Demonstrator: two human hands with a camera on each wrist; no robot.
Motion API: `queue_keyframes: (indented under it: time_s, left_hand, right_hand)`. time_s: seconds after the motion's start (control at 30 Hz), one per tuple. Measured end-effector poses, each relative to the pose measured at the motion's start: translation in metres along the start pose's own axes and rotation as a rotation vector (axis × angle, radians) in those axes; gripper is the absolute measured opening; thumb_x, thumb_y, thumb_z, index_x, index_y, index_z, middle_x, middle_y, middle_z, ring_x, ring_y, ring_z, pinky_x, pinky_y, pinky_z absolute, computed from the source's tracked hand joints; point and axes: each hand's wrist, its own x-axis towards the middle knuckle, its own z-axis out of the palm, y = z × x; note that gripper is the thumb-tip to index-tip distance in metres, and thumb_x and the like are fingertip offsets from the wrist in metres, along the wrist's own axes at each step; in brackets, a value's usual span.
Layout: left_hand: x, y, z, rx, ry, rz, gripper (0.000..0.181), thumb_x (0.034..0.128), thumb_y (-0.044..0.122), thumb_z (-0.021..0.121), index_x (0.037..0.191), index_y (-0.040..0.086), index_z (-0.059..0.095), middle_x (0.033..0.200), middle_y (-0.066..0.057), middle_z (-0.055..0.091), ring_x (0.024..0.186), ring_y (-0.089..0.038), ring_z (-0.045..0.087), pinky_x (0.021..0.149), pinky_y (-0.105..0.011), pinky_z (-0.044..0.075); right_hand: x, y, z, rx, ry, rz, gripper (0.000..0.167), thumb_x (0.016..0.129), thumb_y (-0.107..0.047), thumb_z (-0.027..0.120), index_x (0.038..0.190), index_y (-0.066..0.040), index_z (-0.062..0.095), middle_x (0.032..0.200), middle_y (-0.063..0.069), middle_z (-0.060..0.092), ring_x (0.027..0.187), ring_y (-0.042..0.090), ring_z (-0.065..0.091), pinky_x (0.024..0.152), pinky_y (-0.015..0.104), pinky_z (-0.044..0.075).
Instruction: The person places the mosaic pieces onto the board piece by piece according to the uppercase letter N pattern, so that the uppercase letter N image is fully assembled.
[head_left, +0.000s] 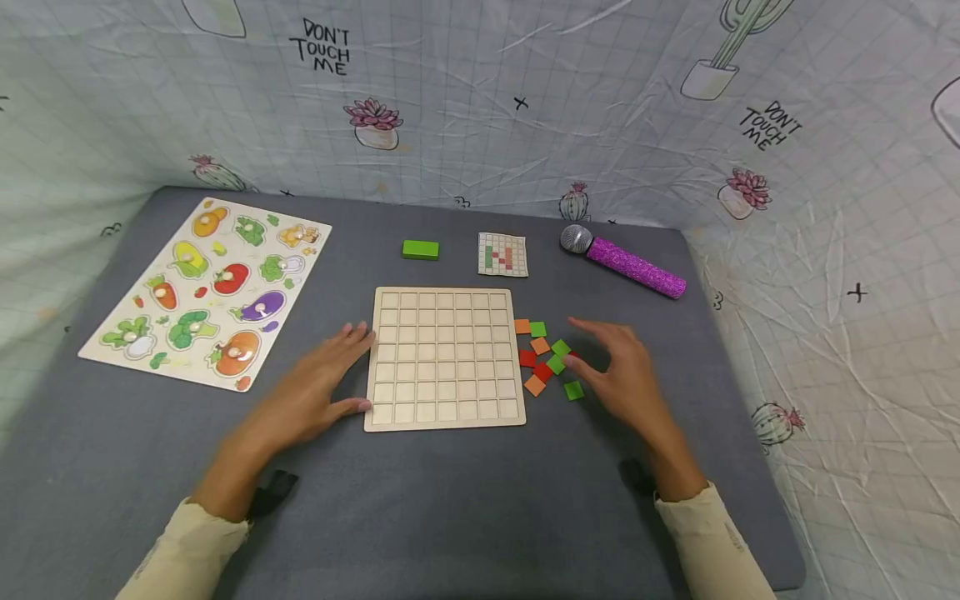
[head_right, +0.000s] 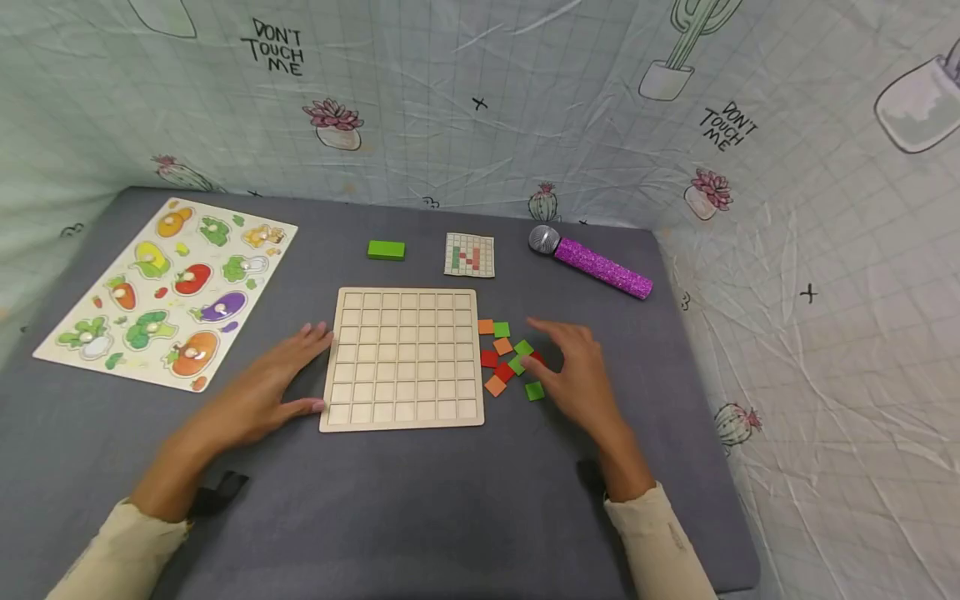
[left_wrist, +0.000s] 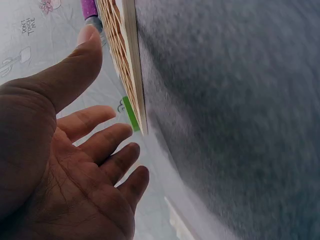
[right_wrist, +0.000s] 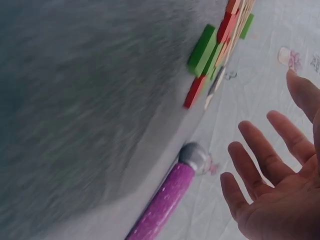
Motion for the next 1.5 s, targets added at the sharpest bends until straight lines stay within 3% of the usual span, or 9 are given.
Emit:
queue_keyframes:
  time_s: [0.13,0.37,0.83,1.2,1.5]
  left_hand:
    - [0.003,0.003,0.003,-0.016,-0.02,0.02,0.094,0.087,0.019,0.088,0.164,0.001,0.037,0.174,-0.023,0.03,0.161,-0.047,0.026,0.126,-0.067,0.026]
    - [0.003,0.005,0.007,-0.05,-0.058,-0.008,0.094,0.087,0.016,0.088,0.164,0.0,0.036,0.175,-0.021,0.026,0.162,-0.046,0.025,0.126,-0.066,0.027]
    - [0.002,0.005,0.01,-0.027,-0.052,-0.027,0.097,0.0856,0.015,0.089,0.163,-0.005,0.034,0.175,-0.024,0.024,0.162,-0.047,0.025,0.127,-0.064,0.028]
    - [0.001,0.005,0.011,-0.034,-0.044,-0.028,0.097,0.0851,0.015,0.089,0.163,-0.004,0.035,0.176,-0.022,0.024,0.162,-0.046,0.025,0.127,-0.064,0.028]
    - [0.002,0.005,0.01,-0.03,-0.038,-0.015,0.096,0.0853,0.015,0.089,0.163,-0.005,0.035,0.175,-0.023,0.025,0.162,-0.046,0.026,0.127,-0.063,0.028]
  right_hand:
    - [0.011,-0.006,0.006,0.012,-0.055,0.018,0.058,0.091,-0.025,0.086,0.146,-0.019,0.066,0.144,0.012,0.068,0.132,0.034,0.056,0.111,0.062,0.044]
    - [0.034,-0.014,0.018,0.04,-0.153,0.001,0.052,0.093,-0.027,0.084,0.143,-0.018,0.069,0.143,0.01,0.069,0.131,0.033,0.057,0.11,0.06,0.047]
    - [0.077,-0.021,0.033,0.009,-0.3,0.019,0.041,0.094,-0.016,0.083,0.134,-0.013,0.075,0.138,0.009,0.073,0.13,0.033,0.056,0.115,0.057,0.045]
    - [0.088,-0.02,0.045,-0.027,-0.292,0.022,0.032,0.09,-0.009,0.085,0.121,-0.01,0.081,0.126,0.012,0.077,0.117,0.032,0.057,0.109,0.053,0.045]
    - [0.088,-0.018,0.046,-0.014,-0.224,-0.011,0.021,0.085,-0.011,0.091,0.104,-0.011,0.082,0.094,0.008,0.072,0.096,0.029,0.057,0.091,0.045,0.046]
